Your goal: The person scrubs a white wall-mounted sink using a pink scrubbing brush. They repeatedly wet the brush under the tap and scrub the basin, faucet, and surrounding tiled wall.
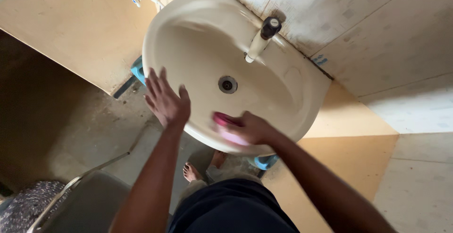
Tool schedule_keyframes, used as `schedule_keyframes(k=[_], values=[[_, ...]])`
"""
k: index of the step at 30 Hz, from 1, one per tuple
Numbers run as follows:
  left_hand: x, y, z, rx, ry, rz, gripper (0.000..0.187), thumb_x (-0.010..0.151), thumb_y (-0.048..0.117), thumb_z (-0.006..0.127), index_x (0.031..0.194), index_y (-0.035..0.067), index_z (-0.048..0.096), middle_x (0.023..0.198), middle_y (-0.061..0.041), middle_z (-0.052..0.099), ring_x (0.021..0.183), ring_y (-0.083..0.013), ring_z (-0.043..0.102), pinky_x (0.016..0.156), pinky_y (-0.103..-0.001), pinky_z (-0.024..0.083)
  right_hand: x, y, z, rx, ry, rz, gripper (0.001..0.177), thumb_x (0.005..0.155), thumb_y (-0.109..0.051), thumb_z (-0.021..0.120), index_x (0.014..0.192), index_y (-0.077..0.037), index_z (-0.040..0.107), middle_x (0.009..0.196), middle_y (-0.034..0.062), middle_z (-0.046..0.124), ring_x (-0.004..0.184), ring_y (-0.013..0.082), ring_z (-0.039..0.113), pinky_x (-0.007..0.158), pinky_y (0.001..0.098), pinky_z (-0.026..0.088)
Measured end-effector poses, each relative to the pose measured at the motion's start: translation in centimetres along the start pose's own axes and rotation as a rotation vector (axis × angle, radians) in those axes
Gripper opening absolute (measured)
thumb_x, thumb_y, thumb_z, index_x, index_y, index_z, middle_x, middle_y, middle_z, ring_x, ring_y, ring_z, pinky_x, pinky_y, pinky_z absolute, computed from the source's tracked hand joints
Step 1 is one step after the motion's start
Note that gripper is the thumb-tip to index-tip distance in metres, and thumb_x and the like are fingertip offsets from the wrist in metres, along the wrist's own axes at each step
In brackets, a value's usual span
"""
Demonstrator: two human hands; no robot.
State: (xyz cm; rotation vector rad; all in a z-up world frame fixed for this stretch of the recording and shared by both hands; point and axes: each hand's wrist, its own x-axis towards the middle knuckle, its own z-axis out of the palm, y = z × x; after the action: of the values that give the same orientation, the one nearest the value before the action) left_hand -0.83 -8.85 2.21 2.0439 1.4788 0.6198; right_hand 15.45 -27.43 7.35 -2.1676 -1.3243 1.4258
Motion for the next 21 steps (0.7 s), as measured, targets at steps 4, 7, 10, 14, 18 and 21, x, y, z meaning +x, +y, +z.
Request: schedule_keyframes(k=[4, 7, 10, 14, 18, 21], values=[[-0.6, 0.0, -0.1, -0.002, -0.026, 0.006, 0.070, 0.092, 0.013, 0.063, 0.158, 0.021, 0.040, 0.173, -0.011, 0.016, 0.160, -0.0375, 0.006, 0.122, -0.067, 0.013, 0.6, -3.1, 2.1, -0.178, 0.221, 0.084, 0.072, 0.086, -0.069, 0.055, 0.126, -0.012, 0.072, 0.101, 0.0245, 0.067, 0.086, 0.0377, 0.071, 0.079, 0.0450, 0.055], [-0.7, 0.1, -0.2, -0.044, -0.041, -0.013, 0.068, 0.094, 0.007, 0.058, 0.158, 0.022, 0.041, 0.174, -0.010, 0.016, 0.160, -0.0369, 0.007, 0.122, -0.065, 0.014, 0.0, -1.6, 0.9, -0.268, 0.094, 0.311, 0.077, 0.084, -0.075, 0.057, 0.121, -0.010, 0.074, 0.109, 0.0234, 0.071, 0.095, 0.0363, 0.073, 0.086, 0.0440, 0.056], [-0.8, 0.2, -0.4, -0.056, -0.030, -0.024, 0.069, 0.093, 0.006, 0.057, 0.158, 0.021, 0.040, 0.173, -0.009, 0.015, 0.160, -0.0361, 0.009, 0.123, -0.064, 0.014, -2.0, 2.5, -1.0, -0.510, 0.207, 0.350, 0.069, 0.077, -0.062, 0.067, 0.140, -0.032, 0.062, 0.129, 0.0180, 0.058, 0.115, 0.0389, 0.060, 0.094, 0.0505, 0.051], [-0.9, 0.0, -0.3, -0.102, 0.018, -0.089, 0.074, 0.095, 0.009, 0.058, 0.163, 0.018, 0.028, 0.174, -0.009, 0.014, 0.160, -0.0359, 0.013, 0.123, -0.063, 0.016, -2.4, 7.1, -4.9, -0.905, 0.214, 0.392, 0.052, 0.084, -0.057, 0.066, 0.128, -0.029, 0.069, 0.137, 0.0135, 0.055, 0.123, 0.0368, 0.054, 0.103, 0.0543, 0.044], [-1.0, -0.2, 0.3, -0.130, 0.054, -0.170, 0.084, 0.095, 0.012, 0.061, 0.166, 0.016, 0.016, 0.174, -0.011, 0.015, 0.158, -0.0365, 0.017, 0.123, -0.062, 0.017, -1.3, 10.2, -5.1, -1.173, 0.320, 0.159, 0.042, 0.082, -0.042, 0.069, 0.119, -0.022, 0.074, 0.137, 0.0099, 0.059, 0.129, 0.0317, 0.056, 0.103, 0.0492, 0.046], [-0.8, -0.3, 0.9, -0.127, 0.069, -0.225, 0.088, 0.094, 0.015, 0.064, 0.166, 0.016, 0.014, 0.173, -0.010, 0.019, 0.158, -0.0359, 0.019, 0.123, -0.060, 0.018, -0.4, 10.4, -3.7, -1.074, 0.473, 0.048, 0.040, 0.085, -0.037, 0.070, 0.120, -0.016, 0.072, 0.136, 0.0154, 0.058, 0.118, 0.0353, 0.061, 0.097, 0.0503, 0.049]])
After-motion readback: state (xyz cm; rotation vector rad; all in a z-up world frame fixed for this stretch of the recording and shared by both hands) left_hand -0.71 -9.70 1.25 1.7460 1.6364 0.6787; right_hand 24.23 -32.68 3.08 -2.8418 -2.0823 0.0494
